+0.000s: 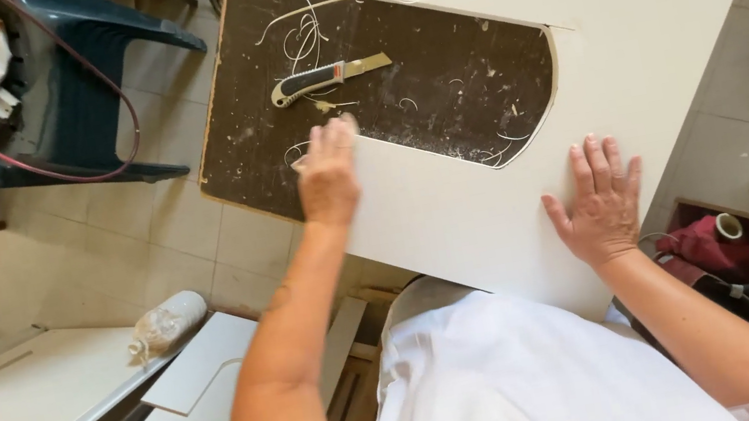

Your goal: Trimming and sanding the edges of a U-shaped cutout in a white board to finish the piece.

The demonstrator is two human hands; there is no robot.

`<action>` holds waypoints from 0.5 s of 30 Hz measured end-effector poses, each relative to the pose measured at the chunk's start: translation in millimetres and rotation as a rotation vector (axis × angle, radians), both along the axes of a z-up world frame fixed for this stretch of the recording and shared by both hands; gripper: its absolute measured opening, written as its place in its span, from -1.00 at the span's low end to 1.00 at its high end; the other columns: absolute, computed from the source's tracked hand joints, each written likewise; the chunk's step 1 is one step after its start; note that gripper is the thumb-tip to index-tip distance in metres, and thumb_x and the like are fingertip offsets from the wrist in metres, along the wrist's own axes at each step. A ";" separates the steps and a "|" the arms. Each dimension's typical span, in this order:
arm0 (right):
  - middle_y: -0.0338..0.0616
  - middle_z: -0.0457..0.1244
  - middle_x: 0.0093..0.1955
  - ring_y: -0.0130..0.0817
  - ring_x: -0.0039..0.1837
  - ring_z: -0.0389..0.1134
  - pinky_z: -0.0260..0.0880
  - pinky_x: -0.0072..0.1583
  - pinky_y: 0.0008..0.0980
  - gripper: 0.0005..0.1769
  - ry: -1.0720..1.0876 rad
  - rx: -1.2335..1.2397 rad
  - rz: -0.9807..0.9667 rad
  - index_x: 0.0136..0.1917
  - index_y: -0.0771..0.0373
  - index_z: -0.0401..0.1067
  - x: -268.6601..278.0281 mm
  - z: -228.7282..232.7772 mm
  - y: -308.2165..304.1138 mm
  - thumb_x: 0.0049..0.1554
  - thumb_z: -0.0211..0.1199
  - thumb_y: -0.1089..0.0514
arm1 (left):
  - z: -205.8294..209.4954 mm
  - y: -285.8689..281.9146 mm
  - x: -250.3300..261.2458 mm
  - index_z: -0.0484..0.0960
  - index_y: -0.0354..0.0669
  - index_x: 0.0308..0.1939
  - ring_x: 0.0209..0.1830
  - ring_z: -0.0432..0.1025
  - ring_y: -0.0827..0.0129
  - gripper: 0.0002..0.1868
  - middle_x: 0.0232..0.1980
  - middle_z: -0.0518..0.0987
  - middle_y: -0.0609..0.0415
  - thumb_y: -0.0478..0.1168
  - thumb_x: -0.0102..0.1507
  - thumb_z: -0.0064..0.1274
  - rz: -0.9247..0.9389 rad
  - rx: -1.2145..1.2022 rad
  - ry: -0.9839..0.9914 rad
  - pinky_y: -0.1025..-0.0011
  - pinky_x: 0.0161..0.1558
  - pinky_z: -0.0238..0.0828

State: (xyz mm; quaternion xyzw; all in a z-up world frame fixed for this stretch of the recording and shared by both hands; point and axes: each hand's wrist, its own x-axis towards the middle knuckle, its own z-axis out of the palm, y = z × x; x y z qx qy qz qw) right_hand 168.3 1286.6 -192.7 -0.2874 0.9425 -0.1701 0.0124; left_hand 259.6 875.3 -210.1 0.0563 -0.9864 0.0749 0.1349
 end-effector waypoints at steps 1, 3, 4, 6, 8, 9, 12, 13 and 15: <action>0.22 -0.03 0.73 0.19 0.77 -0.20 -0.45 0.62 0.33 -0.03 0.016 0.008 0.055 0.70 0.24 0.11 1.9 -2.5 -9.2 0.20 0.14 -0.31 | -3.5 -17.0 5.8 0.57 -0.10 0.39 0.26 0.52 0.05 -0.46 0.32 0.62 -0.01 -0.29 0.30 -0.01 0.047 0.045 0.042 0.17 0.24 0.44; 0.30 -0.03 0.73 0.18 0.78 -0.18 -0.50 0.66 0.18 0.05 0.028 0.027 0.110 0.71 0.36 0.09 12.9 -1.2 -43.1 0.17 0.21 -0.29 | -4.7 -36.2 13.0 0.61 -0.11 0.36 0.16 0.57 0.17 -0.48 0.27 0.65 0.05 -0.31 0.29 -0.04 0.095 0.100 0.080 0.29 0.15 0.52; 0.41 -0.09 0.72 0.25 0.77 -0.23 -0.47 0.67 0.18 0.15 -0.023 0.061 0.065 0.67 0.48 0.07 22.3 2.1 -67.4 0.12 0.24 -0.36 | -2.3 -38.3 14.7 0.64 -0.10 0.32 0.09 0.60 0.22 -0.54 0.19 0.69 0.09 -0.34 0.33 -0.07 0.157 0.184 0.156 0.35 0.13 0.54; 0.53 -0.15 0.72 0.32 0.77 -0.29 -0.43 0.68 0.18 0.26 -0.071 0.102 0.027 0.63 0.60 0.04 34.5 9.7 -112.0 0.08 0.27 -0.43 | 12.0 -37.9 26.7 0.67 -0.08 0.27 0.02 0.64 0.28 -0.58 0.10 0.72 0.13 -0.37 0.38 -0.09 0.230 0.274 0.234 0.41 0.11 0.56; 0.88 -0.44 0.62 0.64 0.69 -0.51 -0.42 0.63 0.40 0.35 -0.125 0.052 -0.101 0.65 0.65 -0.13 42.0 22.5 -152.9 0.07 0.35 -0.40 | 40.1 -35.3 41.4 0.73 -0.07 0.18 0.00 0.66 0.21 -0.57 0.02 0.75 0.11 -0.47 0.31 -0.03 0.338 0.566 0.418 0.36 0.07 0.59; 0.88 -0.44 0.62 0.64 0.69 -0.51 -0.42 0.63 0.40 0.35 -0.126 0.063 -0.103 0.65 0.65 -0.13 43.7 28.3 -163.0 0.07 0.35 -0.40 | 50.9 -34.8 53.9 0.73 -0.07 0.18 0.00 0.66 0.21 -0.57 0.02 0.75 0.11 -0.47 0.31 -0.03 0.340 0.576 0.414 0.36 0.07 0.59; 0.64 -0.42 0.71 0.62 0.69 -0.59 -0.58 0.59 0.47 0.36 -0.126 0.074 -0.041 0.66 0.65 -0.17 37.6 39.8 -191.7 0.06 0.35 -0.37 | 80.3 -45.3 77.9 0.79 -0.03 0.11 -0.09 0.67 0.17 -0.55 -0.06 0.77 0.10 -0.50 0.26 0.01 0.384 0.605 0.424 0.30 0.02 0.61; 0.56 -0.39 0.74 0.56 0.71 -0.59 -0.64 0.59 0.44 0.31 -0.124 0.094 0.011 0.66 0.62 -0.11 37.9 42.6 -192.4 0.08 0.35 -0.36 | 88.9 -46.9 89.6 0.79 -0.03 0.10 -0.08 0.67 0.14 -0.58 -0.06 0.77 0.08 -0.49 0.26 0.03 0.414 0.595 0.408 0.28 0.01 0.60; 0.48 -0.37 0.76 0.50 0.72 -0.60 -0.69 0.59 0.40 0.25 -0.123 0.134 0.055 0.67 0.58 -0.05 43.3 37.6 -205.5 0.11 0.34 -0.35 | 93.8 -50.1 109.3 0.79 -0.04 0.08 -0.08 0.67 0.10 -0.61 -0.06 0.78 0.05 -0.48 0.26 0.06 0.442 0.605 0.385 0.25 0.00 0.60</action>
